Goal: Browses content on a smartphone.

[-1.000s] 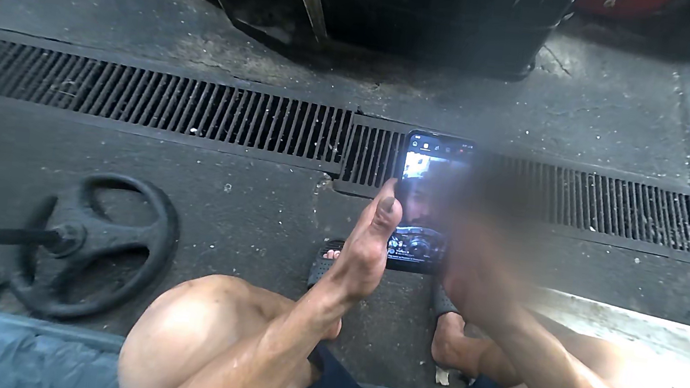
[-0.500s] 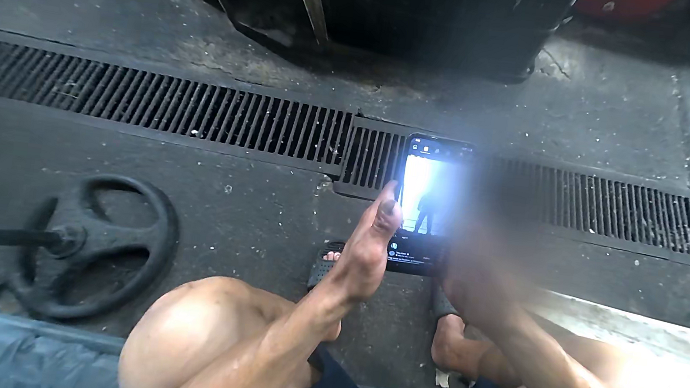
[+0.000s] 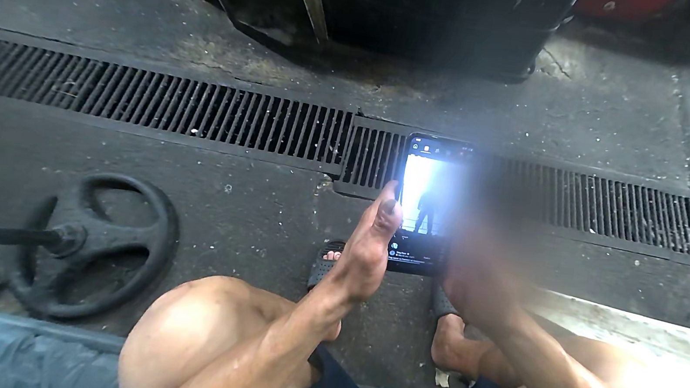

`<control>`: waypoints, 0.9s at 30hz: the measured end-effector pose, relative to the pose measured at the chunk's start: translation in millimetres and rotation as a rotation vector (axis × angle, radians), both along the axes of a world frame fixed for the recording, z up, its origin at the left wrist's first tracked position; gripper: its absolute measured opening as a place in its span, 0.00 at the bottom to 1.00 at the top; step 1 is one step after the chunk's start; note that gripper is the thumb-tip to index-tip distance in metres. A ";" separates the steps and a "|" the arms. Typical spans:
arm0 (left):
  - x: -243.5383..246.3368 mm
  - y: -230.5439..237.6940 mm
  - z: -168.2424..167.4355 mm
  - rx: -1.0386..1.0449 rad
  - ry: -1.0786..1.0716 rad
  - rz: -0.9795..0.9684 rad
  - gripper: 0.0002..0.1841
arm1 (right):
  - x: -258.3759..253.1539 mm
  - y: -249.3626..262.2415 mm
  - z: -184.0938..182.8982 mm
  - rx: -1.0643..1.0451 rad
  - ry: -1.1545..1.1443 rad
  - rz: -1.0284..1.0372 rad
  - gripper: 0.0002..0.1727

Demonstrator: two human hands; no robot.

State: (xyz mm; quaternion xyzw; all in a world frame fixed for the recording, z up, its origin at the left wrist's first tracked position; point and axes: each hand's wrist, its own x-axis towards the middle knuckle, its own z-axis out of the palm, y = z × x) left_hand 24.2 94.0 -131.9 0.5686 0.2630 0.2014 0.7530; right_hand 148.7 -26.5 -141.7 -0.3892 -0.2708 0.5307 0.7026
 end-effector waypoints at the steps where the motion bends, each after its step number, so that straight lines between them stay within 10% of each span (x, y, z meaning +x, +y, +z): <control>1: -0.3 0.1 0.6 0.001 0.003 -0.003 0.52 | -0.1 0.4 0.0 -0.001 -0.001 -0.001 0.50; 27: 1.1 1.2 -1.0 0.011 -0.017 -0.008 0.50 | 0.7 -0.9 -0.1 0.004 0.004 -0.001 0.49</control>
